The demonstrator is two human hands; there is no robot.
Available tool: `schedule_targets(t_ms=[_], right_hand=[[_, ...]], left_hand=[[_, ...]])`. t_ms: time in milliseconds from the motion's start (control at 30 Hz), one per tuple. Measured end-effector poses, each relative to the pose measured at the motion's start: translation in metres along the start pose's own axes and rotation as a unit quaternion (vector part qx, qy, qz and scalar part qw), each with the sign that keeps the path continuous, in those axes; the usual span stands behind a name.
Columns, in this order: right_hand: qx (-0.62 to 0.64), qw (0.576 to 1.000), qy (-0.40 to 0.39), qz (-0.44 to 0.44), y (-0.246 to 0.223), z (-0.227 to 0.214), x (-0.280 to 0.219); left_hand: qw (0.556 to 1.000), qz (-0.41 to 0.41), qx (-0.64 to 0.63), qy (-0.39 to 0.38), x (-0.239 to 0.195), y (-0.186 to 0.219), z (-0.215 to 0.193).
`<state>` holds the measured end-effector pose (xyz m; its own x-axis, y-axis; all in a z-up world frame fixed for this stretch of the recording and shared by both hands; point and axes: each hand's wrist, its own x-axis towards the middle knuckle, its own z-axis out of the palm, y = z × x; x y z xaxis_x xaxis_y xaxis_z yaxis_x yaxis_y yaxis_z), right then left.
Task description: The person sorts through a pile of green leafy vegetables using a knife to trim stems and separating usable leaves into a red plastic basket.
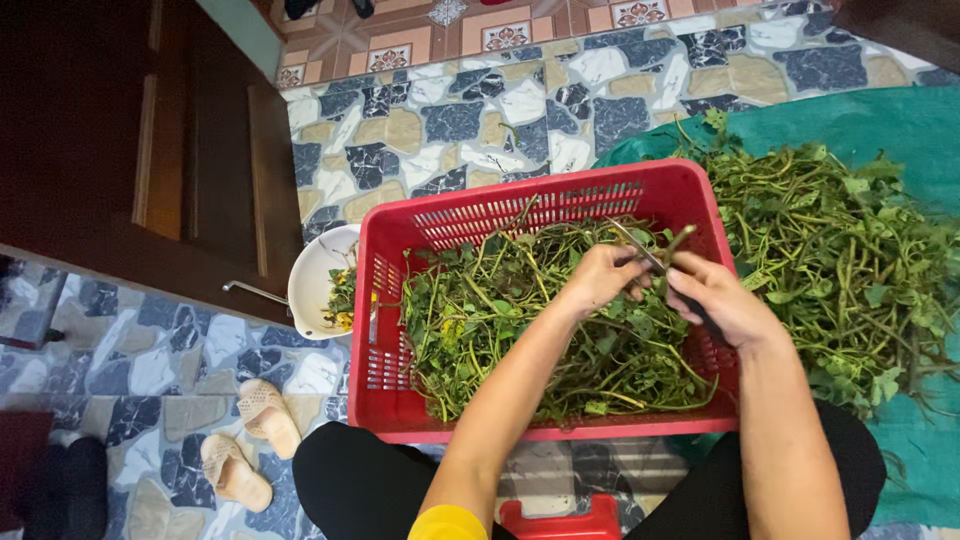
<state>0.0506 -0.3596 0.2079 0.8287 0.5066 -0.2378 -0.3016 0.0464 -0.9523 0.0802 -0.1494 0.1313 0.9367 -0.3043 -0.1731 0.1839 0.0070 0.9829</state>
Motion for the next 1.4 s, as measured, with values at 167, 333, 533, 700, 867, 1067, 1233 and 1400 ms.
schedule_targets(t_ms=[167,333,533,700,867,1067,1233,1400], right_hand=[[0.148,0.989,-0.004,0.010,0.007,-0.002,0.002],[0.290,0.952,-0.071,-0.071,0.011,-0.019,-0.006],[0.413,0.891,-0.142,-0.120,0.021,-0.021,-0.005],[0.258,0.960,-0.010,-0.105,0.011,-0.011,-0.007],[-0.269,0.933,0.220,-0.095,-0.008,0.019,-0.017],[-0.430,0.889,0.129,-0.087,-0.019,0.031,-0.016],[-0.411,0.893,0.135,-0.128,-0.004,0.030,-0.007],[-0.439,0.846,0.278,-0.120,0.026,0.056,0.008]], left_hand=[[0.999,-0.022,-0.050,0.000,-0.020,0.028,-0.027],[0.932,0.074,0.050,0.351,-0.049,0.047,-0.053],[0.958,0.198,0.172,0.115,-0.074,0.032,0.001],[0.991,0.083,0.089,0.052,-0.055,0.002,0.030],[0.998,0.014,-0.041,0.044,-0.028,-0.020,-0.001],[0.991,0.061,0.120,0.012,-0.036,-0.013,-0.026],[0.989,-0.007,0.142,0.039,-0.056,0.012,-0.016],[0.973,0.046,0.187,0.129,-0.088,0.033,0.011]])
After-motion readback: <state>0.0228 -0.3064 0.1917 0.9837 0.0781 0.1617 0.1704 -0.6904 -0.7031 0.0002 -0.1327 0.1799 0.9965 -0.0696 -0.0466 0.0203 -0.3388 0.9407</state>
